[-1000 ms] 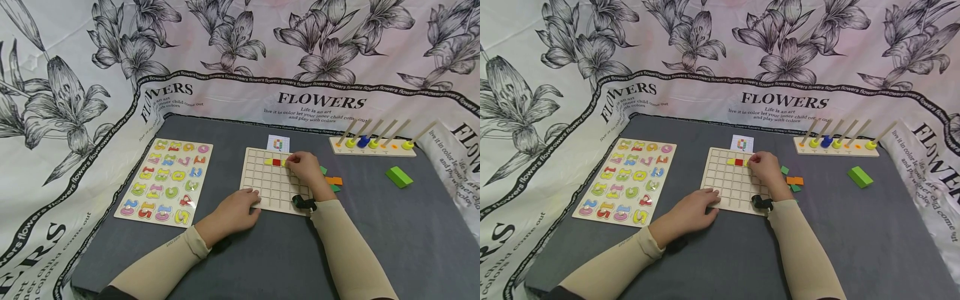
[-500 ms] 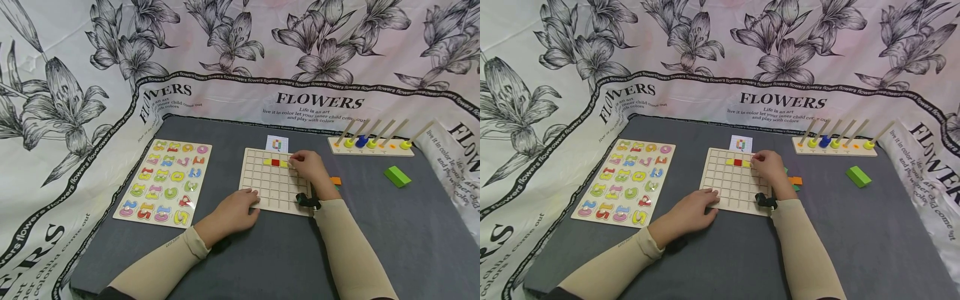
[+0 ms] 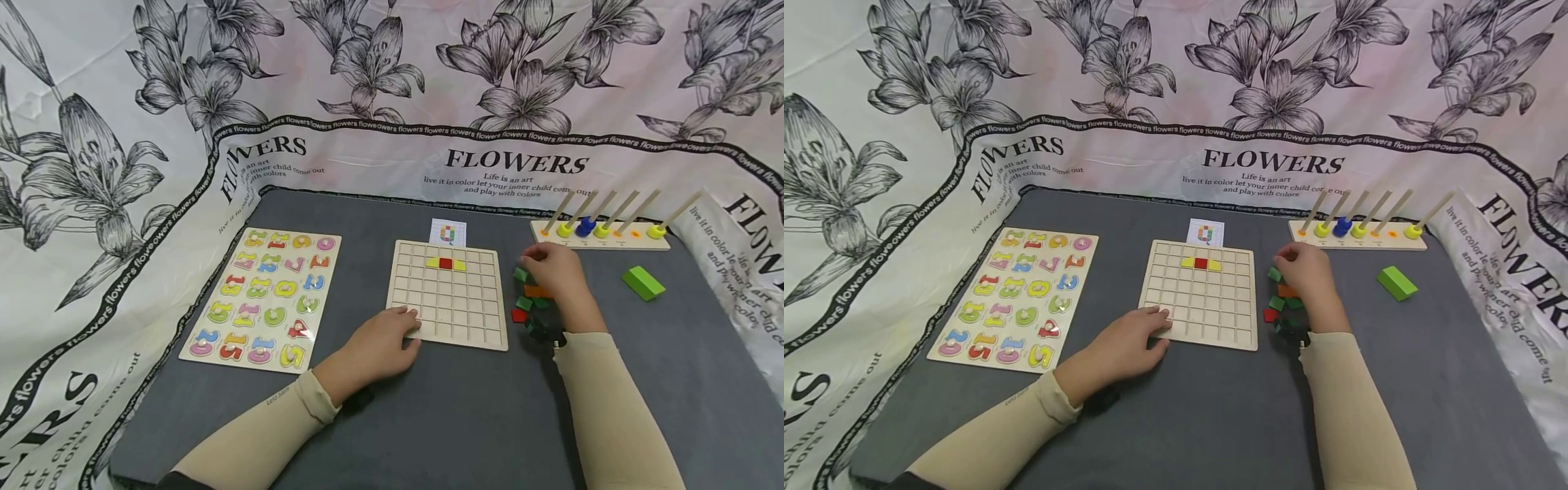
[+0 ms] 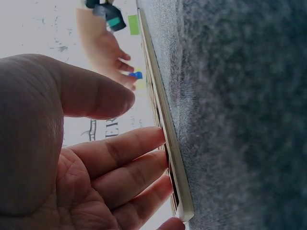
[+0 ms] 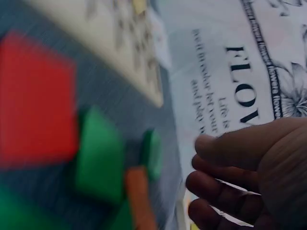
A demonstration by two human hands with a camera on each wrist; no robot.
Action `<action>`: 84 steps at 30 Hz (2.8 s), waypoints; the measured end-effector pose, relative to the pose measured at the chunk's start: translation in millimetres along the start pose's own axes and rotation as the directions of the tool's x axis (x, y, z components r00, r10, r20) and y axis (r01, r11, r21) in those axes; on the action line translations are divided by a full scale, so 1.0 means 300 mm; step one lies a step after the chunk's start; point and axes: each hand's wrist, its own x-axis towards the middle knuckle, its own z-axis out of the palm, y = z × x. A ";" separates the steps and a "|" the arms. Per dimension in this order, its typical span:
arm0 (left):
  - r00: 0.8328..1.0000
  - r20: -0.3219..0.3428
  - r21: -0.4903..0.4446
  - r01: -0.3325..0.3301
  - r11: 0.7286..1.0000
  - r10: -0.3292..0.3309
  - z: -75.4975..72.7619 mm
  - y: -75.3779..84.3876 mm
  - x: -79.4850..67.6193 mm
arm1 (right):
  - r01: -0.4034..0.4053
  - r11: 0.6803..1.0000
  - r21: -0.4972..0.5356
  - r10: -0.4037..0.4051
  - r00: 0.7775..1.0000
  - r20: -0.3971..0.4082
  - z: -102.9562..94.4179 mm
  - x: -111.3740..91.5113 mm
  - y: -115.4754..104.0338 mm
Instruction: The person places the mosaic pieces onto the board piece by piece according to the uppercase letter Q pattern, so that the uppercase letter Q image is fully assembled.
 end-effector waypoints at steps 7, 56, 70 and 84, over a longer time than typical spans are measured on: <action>1.000 -0.001 0.003 -0.001 1.000 0.001 0.004 -0.005 0.003 | 0.016 0.996 -0.087 -0.007 0.995 0.104 0.012 -0.011 0.066; 1.000 0.003 0.004 -0.009 1.000 0.009 0.007 0.003 0.010 | 0.108 0.988 0.109 -0.123 0.983 0.136 0.205 0.007 -0.182; 1.000 0.003 0.013 0.001 1.000 -0.001 0.002 0.003 0.007 | 0.090 0.993 0.072 -0.102 0.976 0.191 0.216 0.001 -0.201; 1.000 0.007 0.000 -0.014 1.000 0.014 0.014 0.018 0.015 | 0.112 0.993 0.048 -0.118 0.981 0.155 0.201 -0.014 -0.173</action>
